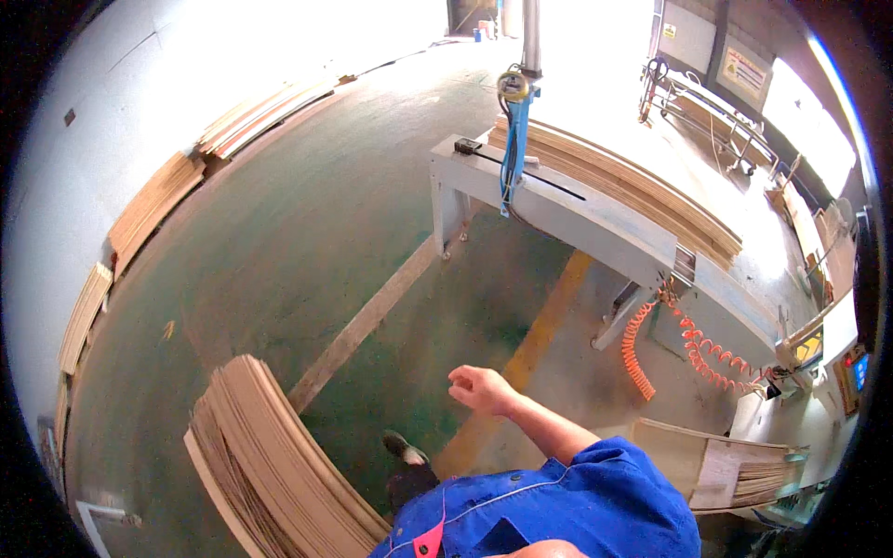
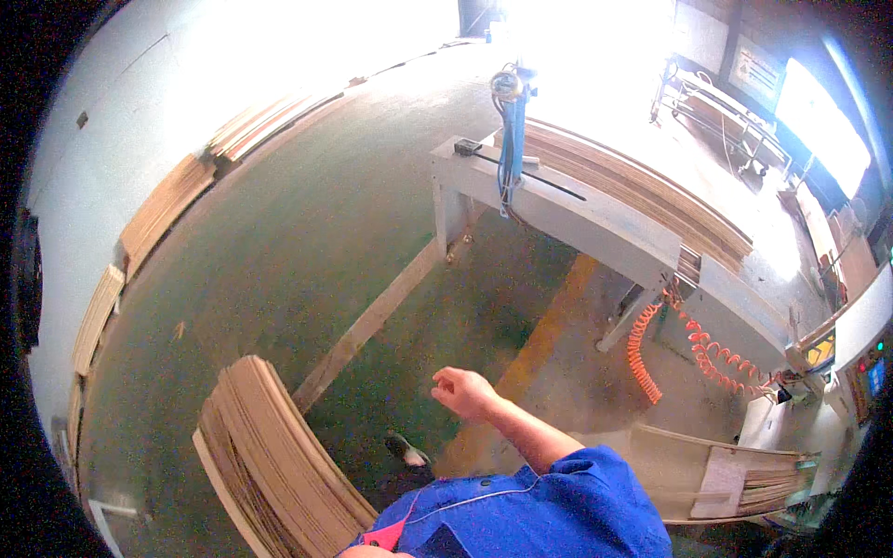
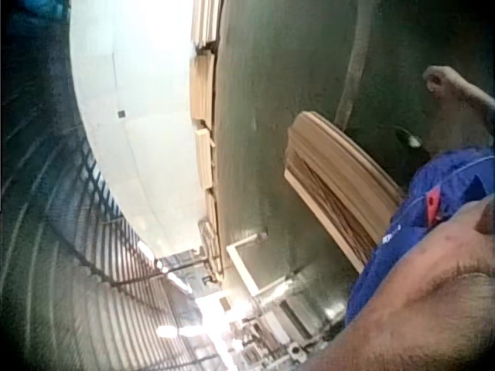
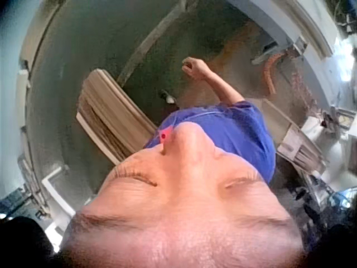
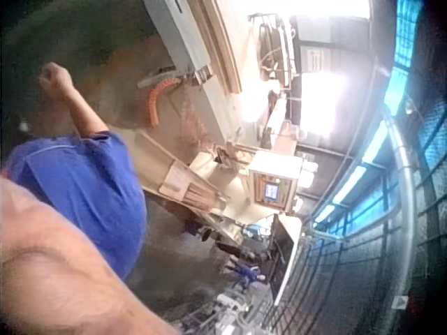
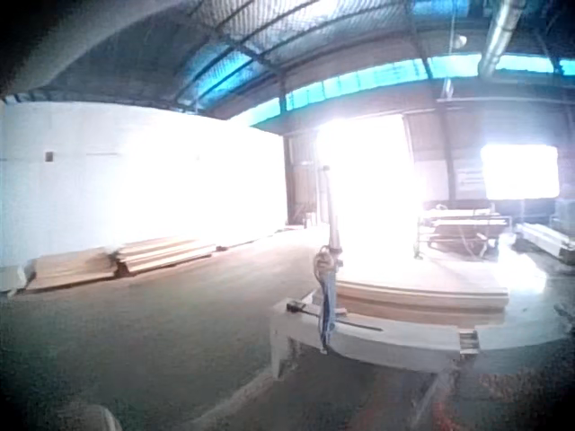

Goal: The person picks up wooden planks, feeds them into a woodworking machine, and adjusts machine controls. They inspect the processed planks and repeat the feeding and adjustment cycle.

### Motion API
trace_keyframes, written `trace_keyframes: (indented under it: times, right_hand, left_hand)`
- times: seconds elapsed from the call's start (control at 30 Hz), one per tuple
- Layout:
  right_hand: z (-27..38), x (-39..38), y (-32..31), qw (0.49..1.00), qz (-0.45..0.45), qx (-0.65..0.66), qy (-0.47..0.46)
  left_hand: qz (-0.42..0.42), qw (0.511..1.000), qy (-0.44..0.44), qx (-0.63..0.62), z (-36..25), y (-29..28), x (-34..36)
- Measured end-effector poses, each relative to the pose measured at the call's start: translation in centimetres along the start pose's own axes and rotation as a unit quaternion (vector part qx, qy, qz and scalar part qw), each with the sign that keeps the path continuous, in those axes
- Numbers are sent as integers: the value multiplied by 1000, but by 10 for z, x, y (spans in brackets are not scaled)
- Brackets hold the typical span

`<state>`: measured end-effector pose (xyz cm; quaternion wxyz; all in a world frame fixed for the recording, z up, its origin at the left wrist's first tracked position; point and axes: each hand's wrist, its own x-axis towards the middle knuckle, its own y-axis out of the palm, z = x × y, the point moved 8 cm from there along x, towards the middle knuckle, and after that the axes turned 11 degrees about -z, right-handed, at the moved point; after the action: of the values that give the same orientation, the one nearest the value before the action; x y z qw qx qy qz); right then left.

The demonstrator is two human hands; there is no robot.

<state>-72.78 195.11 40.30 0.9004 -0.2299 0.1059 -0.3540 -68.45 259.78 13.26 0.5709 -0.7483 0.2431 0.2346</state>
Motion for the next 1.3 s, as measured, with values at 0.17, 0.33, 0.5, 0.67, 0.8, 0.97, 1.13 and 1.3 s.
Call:
trace_keyframes:
  times: [0.17,0.33,0.5,0.67,0.8,0.97,1.13,1.3]
  right_hand:
    - [-38,186,21,993,-93,-70,24]
    - [-87,298,32,971,-80,-101,200]
    - [-120,408,43,949,-188,-44,250]
    - [-186,562,44,923,-229,-72,302]
    - [-157,745,34,930,-238,-19,281]
    - [-108,944,-43,956,-197,23,219]
    - [-123,1088,-131,935,-288,15,204]
    - [-184,1157,-165,876,-368,22,312]
  left_hand:
    - [5,1000,19,-2,-123,-79,191]
    - [-55,997,22,-51,-246,-240,416]
    - [-191,932,153,-267,-533,-493,675]
    - [-158,878,358,-274,-863,-566,712]
    - [-82,961,226,-138,-868,-551,803]
    - [12,968,226,104,-885,-478,880]
    - [55,959,206,188,-1048,-435,968]
    - [-130,650,567,489,-1314,-461,1089]
